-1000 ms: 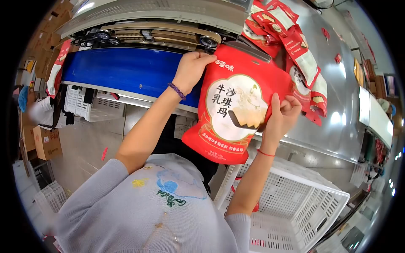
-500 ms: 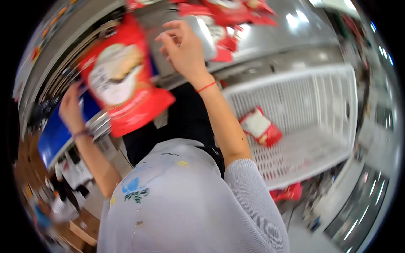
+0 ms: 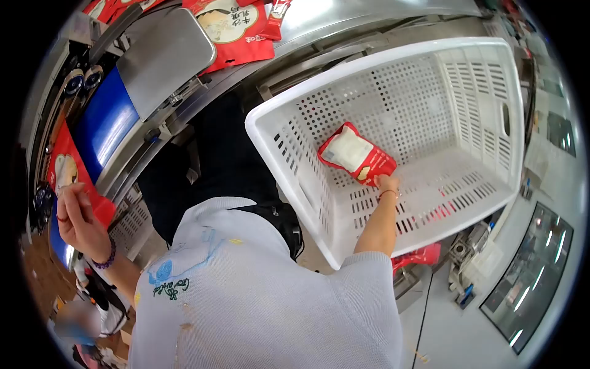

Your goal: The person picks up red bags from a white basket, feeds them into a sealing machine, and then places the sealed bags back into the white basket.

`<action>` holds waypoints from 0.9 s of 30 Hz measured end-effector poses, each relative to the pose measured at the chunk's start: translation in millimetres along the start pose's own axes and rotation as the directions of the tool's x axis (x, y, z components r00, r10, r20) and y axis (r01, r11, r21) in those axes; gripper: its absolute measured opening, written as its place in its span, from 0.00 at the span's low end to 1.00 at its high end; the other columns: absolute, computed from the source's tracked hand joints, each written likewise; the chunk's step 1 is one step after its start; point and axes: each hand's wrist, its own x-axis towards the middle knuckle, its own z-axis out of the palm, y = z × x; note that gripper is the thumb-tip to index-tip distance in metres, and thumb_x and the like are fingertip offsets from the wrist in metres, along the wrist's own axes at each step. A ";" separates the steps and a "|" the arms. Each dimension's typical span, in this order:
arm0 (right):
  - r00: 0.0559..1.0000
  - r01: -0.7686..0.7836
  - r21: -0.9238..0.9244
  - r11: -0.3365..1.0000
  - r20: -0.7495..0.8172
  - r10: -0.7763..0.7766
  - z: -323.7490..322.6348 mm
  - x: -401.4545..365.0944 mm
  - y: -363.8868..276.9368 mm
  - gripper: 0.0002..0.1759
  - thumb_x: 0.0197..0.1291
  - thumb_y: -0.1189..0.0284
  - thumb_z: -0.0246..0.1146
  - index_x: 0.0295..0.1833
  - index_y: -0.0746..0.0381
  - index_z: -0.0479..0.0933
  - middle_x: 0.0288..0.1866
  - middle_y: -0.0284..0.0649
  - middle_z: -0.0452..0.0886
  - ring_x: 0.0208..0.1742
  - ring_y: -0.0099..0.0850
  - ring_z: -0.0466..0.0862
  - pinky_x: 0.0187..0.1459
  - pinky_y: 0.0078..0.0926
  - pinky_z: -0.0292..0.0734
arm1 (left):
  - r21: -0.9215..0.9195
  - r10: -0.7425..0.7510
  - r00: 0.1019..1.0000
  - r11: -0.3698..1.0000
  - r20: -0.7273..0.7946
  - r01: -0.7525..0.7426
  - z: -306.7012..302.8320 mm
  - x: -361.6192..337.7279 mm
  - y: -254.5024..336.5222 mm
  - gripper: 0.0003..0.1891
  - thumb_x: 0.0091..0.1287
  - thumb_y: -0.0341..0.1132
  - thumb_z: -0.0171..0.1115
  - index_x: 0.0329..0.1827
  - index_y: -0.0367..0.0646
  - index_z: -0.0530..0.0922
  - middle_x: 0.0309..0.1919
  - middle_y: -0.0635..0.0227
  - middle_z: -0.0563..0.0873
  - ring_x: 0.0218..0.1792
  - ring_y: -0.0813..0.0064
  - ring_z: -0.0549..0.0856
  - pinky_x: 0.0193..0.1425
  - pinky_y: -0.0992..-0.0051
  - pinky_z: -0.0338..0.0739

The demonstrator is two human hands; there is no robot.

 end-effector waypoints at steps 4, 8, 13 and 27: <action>0.997 0.045 0.033 0.998 0.060 -0.047 3.9 8.9 -8.4 0.13 0.58 0.83 0.60 0.49 0.66 0.72 0.38 0.43 0.82 0.28 0.34 0.85 0.22 0.23 0.81 | 0.139 -0.132 0.987 0.983 0.095 0.119 14.5 -17.7 20.2 0.11 0.73 0.30 0.54 0.35 0.35 0.82 0.27 0.76 0.74 0.20 0.93 0.63 0.23 0.89 0.51; 0.993 0.042 0.014 0.999 0.113 -0.043 19.3 28.1 -2.8 0.08 0.68 0.71 0.59 0.49 0.62 0.75 0.39 0.39 0.82 0.31 0.29 0.83 0.23 0.20 0.77 | 0.191 -0.098 0.953 0.981 0.288 0.043 27.2 -24.3 28.2 0.10 0.72 0.28 0.54 0.35 0.36 0.82 0.27 0.75 0.75 0.22 0.91 0.66 0.25 0.87 0.55; 0.641 0.755 -0.077 0.652 0.300 -0.707 47.6 -109.4 -86.3 0.12 0.68 0.66 0.60 0.35 0.64 0.74 0.29 0.28 0.75 0.32 0.18 0.70 0.33 0.19 0.69 | 0.103 -0.046 0.840 0.995 0.541 -0.012 40.9 -19.7 48.3 0.06 0.66 0.28 0.60 0.43 0.40 0.84 0.27 0.73 0.78 0.26 0.85 0.74 0.27 0.84 0.65; -0.587 0.738 0.356 -0.574 0.758 -0.284 41.4 -608.9 -227.7 0.10 0.34 0.82 0.70 0.28 0.65 0.80 0.19 0.37 0.74 0.17 0.35 0.74 0.20 0.28 0.66 | -0.689 0.592 0.571 0.722 0.569 -0.062 98.7 -43.7 69.8 0.31 0.49 0.28 0.74 0.60 0.42 0.75 0.55 0.59 0.79 0.58 0.58 0.77 0.62 0.64 0.72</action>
